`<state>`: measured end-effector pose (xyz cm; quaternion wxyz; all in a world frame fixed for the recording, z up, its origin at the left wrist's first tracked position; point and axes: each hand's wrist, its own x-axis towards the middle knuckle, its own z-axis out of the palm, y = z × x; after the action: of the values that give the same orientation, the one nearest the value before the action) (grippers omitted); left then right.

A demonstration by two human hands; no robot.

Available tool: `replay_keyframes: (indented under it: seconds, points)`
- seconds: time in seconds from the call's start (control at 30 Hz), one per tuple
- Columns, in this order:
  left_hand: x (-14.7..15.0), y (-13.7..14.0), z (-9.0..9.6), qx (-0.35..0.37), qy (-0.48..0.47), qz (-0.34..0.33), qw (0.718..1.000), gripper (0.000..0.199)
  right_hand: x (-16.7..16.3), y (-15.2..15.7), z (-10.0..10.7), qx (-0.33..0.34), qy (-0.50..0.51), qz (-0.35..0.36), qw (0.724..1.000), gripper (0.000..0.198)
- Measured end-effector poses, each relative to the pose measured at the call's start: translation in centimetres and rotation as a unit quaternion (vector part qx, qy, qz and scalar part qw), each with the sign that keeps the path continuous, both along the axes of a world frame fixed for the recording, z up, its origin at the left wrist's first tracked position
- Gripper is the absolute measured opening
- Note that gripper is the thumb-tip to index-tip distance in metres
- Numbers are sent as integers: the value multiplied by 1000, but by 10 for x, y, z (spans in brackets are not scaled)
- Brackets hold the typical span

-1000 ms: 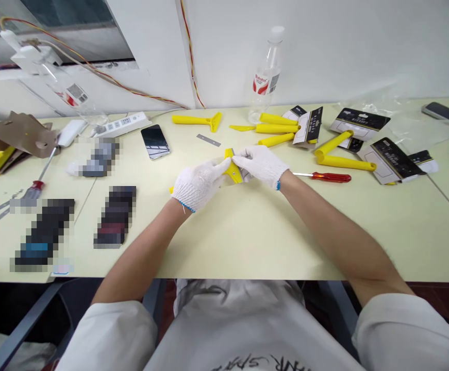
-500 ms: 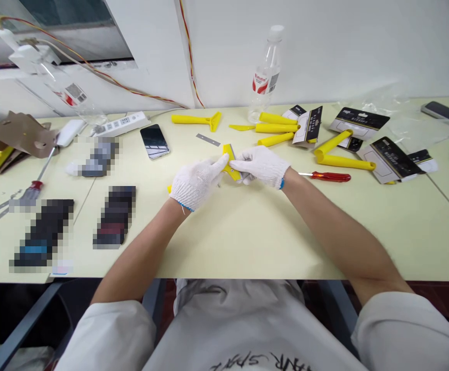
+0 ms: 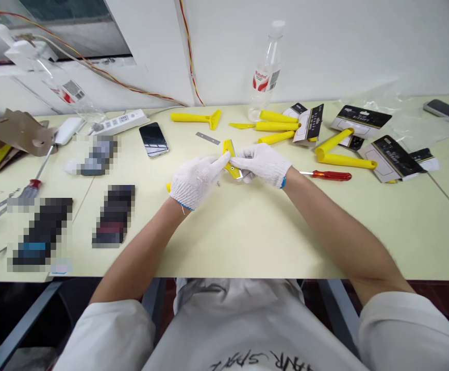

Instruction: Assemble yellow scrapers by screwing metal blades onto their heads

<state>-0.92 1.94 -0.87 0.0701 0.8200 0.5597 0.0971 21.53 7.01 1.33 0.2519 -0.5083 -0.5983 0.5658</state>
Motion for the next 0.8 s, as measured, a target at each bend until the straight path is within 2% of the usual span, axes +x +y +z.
replay_keyframes:
  seconds: [0.17, 0.4, 0.57, 0.8]
  points:
    - [8, 0, 11, -21, -15, 14, 1000, 58, 5, 3, 2, -11, -9, 12, 1000, 45]
    - [5, 1, 16, -55, -63, 30, 996, 69, 14, 8, 0, -8, -4, 19, 1000, 44]
    - [9, 2, 19, -57, -46, 49, 996, 73, 10, 7, -3, -9, 20, -1, 1000, 44]
    - [12, -1, 23, -64, -52, 55, 995, 66, 5, 2, -4, 0, 30, -6, 1000, 42]
